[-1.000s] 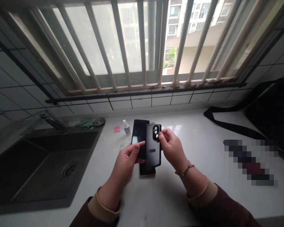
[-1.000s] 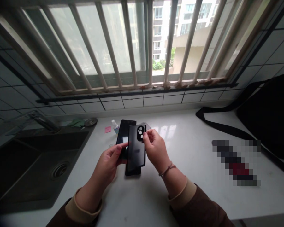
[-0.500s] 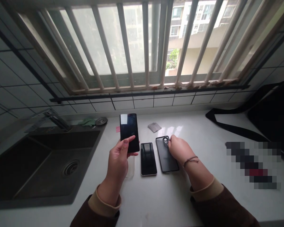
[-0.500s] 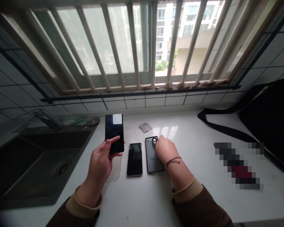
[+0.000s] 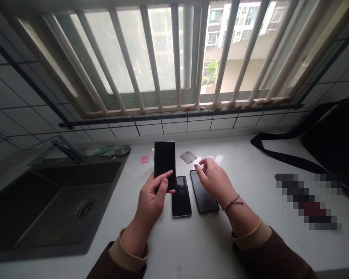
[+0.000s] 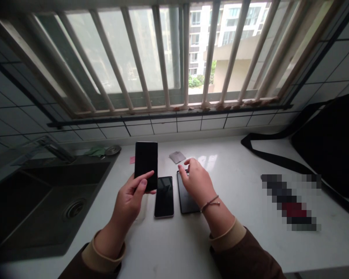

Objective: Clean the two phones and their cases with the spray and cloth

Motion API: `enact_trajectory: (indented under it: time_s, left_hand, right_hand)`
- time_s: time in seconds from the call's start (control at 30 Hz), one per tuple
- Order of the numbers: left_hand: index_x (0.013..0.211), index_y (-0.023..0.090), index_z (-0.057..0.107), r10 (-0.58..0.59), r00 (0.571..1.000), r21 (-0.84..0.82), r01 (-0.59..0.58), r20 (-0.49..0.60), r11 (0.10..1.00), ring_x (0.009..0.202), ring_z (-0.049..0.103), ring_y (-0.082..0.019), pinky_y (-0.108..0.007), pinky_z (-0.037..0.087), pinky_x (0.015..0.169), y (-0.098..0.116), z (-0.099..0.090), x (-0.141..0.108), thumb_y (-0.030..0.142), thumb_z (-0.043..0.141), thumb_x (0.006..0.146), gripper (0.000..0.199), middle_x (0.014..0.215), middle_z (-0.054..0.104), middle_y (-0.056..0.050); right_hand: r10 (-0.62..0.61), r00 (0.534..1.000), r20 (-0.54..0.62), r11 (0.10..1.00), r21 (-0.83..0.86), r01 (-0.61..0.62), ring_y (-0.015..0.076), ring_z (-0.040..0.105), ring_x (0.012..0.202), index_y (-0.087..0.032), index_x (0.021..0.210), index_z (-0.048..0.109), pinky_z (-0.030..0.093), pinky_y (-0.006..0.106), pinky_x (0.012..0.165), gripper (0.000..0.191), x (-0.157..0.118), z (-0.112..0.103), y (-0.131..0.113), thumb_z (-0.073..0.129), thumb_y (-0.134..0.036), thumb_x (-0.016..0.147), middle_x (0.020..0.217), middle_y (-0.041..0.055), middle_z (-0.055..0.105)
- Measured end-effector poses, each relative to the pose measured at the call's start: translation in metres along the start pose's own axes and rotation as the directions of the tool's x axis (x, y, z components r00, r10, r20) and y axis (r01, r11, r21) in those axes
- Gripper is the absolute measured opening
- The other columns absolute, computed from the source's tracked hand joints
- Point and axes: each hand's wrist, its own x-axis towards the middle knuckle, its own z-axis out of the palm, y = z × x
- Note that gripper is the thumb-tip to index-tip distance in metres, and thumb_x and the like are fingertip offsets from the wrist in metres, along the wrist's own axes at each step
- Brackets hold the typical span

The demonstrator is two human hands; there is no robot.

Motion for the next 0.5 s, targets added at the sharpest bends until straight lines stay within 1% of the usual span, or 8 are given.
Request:
enact_trajectory:
  time_s: [0.07,0.1,0.17,0.2,0.27,0.33,0.43,0.5]
  left_hand:
    - [0.136,0.025,0.075,0.122,0.992,0.172,-0.127,0.039,0.977,0.107,0.074,-0.025,-0.039,0.072,0.082,-0.003,0.001,-0.001,0.036,0.057,0.106,0.036,0.139,0.063,-0.011]
    - [0.138,0.025,0.073,0.192,0.979,0.263,-0.203,0.067,0.943,0.113,0.073,-0.026,-0.041,0.071,0.089,-0.004,0.002,-0.001,0.032,0.055,0.107,0.037,0.142,0.061,-0.011]
    - [0.144,0.022,0.068,0.317,0.936,0.433,-0.352,0.154,0.830,0.128,0.067,-0.030,-0.047,0.065,0.104,-0.007,0.004,0.000,0.023,0.051,0.106,0.041,0.148,0.058,-0.014]
    - [0.147,0.021,0.064,0.358,0.909,0.495,-0.417,0.213,0.762,0.135,0.063,-0.032,-0.050,0.060,0.111,-0.009,0.006,0.001,0.019,0.049,0.106,0.044,0.151,0.057,-0.015]
    - [0.153,0.019,0.057,0.403,0.853,0.549,-0.521,0.331,0.653,0.143,0.056,-0.032,-0.052,0.053,0.119,-0.012,0.010,0.002,0.013,0.047,0.105,0.049,0.156,0.054,-0.017]
    - [0.157,0.018,0.050,0.414,0.806,0.544,-0.592,0.423,0.595,0.145,0.053,-0.032,-0.053,0.051,0.121,-0.017,0.016,0.004,0.009,0.046,0.104,0.054,0.159,0.052,-0.018]
    - [0.162,0.017,0.041,0.413,0.768,0.523,-0.638,0.490,0.565,0.148,0.050,-0.034,-0.056,0.050,0.121,-0.020,0.022,0.004,0.006,0.046,0.102,0.061,0.158,0.052,-0.020]
    - [0.165,0.018,0.036,0.410,0.760,0.497,-0.644,0.504,0.582,0.150,0.048,-0.034,-0.057,0.048,0.122,-0.018,0.023,0.004,0.006,0.046,0.101,0.065,0.159,0.050,-0.021]
  right_hand:
    - [-0.089,0.995,0.055,0.967,0.245,0.073,0.0242,0.073,0.096,-0.019,0.122,0.067,0.055,0.035,0.085,0.035,-0.005,0.002,-0.010,0.054,-0.049,0.107,0.106,0.0097,0.075]
    - [-0.117,0.989,0.089,0.930,0.359,0.078,0.0238,0.074,0.099,-0.020,0.128,0.065,0.056,0.036,0.087,0.039,-0.008,0.004,-0.014,0.056,-0.050,0.106,0.112,0.0103,0.076]
    - [-0.147,0.979,0.140,0.840,0.540,0.049,0.0241,0.075,0.104,-0.020,0.143,0.058,0.059,0.037,0.089,0.053,-0.015,0.009,-0.022,0.062,-0.053,0.102,0.126,0.0127,0.074]
    - [-0.151,0.976,0.159,0.802,0.597,0.026,0.0245,0.076,0.108,-0.020,0.148,0.054,0.060,0.037,0.091,0.059,-0.018,0.012,-0.025,0.065,-0.054,0.100,0.132,0.0136,0.072]
    - [-0.142,0.972,0.186,0.757,0.653,-0.014,0.0260,0.076,0.111,-0.021,0.148,0.054,0.060,0.040,0.097,0.064,-0.022,0.017,-0.029,0.071,-0.054,0.096,0.136,0.0143,0.072]
    - [-0.102,0.976,0.191,0.736,0.675,-0.055,0.0278,0.077,0.112,-0.020,0.143,0.058,0.060,0.043,0.100,0.062,-0.025,0.023,-0.029,0.074,-0.055,0.094,0.130,0.0142,0.075]
    - [-0.024,0.986,0.164,0.695,0.712,-0.101,0.0296,0.077,0.113,-0.017,0.137,0.060,0.061,0.042,0.099,0.063,-0.026,0.029,-0.029,0.076,-0.057,0.091,0.122,0.0148,0.079]
    - [0.019,0.995,0.101,0.710,0.699,-0.085,0.0286,0.078,0.111,-0.017,0.134,0.062,0.063,0.039,0.095,0.063,-0.027,0.031,-0.029,0.076,-0.059,0.090,0.118,0.0136,0.080]
